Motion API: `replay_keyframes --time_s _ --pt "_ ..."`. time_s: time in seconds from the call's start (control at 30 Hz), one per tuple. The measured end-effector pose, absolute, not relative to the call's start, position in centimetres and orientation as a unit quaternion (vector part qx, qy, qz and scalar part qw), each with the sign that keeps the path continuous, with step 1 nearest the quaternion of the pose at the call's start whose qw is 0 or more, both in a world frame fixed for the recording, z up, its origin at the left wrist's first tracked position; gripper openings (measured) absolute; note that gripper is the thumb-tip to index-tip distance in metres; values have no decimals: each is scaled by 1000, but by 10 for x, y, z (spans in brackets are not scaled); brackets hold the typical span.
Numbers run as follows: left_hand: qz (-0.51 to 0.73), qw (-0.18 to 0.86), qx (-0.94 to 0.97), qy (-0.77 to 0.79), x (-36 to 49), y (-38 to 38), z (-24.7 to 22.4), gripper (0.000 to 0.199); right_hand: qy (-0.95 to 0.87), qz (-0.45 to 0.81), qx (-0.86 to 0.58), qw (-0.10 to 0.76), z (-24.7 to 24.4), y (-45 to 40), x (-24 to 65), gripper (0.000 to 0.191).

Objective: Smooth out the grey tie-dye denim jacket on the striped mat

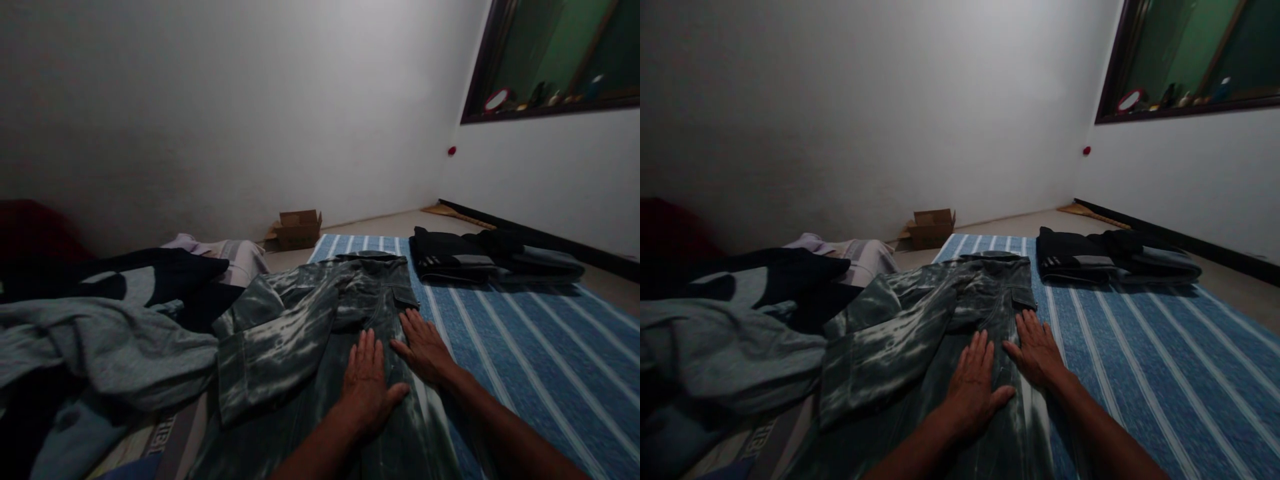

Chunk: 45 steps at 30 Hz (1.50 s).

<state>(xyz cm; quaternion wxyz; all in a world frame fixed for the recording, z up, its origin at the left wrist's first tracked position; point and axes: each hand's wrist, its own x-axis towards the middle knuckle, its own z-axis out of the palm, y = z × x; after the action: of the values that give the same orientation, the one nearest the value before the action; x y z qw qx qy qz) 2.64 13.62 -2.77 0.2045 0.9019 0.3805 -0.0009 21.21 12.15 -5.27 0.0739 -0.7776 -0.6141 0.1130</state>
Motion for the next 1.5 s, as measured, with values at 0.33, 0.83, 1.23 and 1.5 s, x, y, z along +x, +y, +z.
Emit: replay_keyframes --time_s 0.33,0.83,1.23,1.5 --pt "-19 227 894 387 30 134 -11 85 -607 94 -784 86 -50 119 210 75" --pt "250 362 783 440 26 160 -32 60 -471 75 -761 439 -58 101 240 48" --pt "355 575 507 535 25 184 -7 28 -291 299 -742 525 -46 116 243 39" --pt "368 636 425 529 30 186 9 15 -231 388 -754 477 -30 146 249 16"
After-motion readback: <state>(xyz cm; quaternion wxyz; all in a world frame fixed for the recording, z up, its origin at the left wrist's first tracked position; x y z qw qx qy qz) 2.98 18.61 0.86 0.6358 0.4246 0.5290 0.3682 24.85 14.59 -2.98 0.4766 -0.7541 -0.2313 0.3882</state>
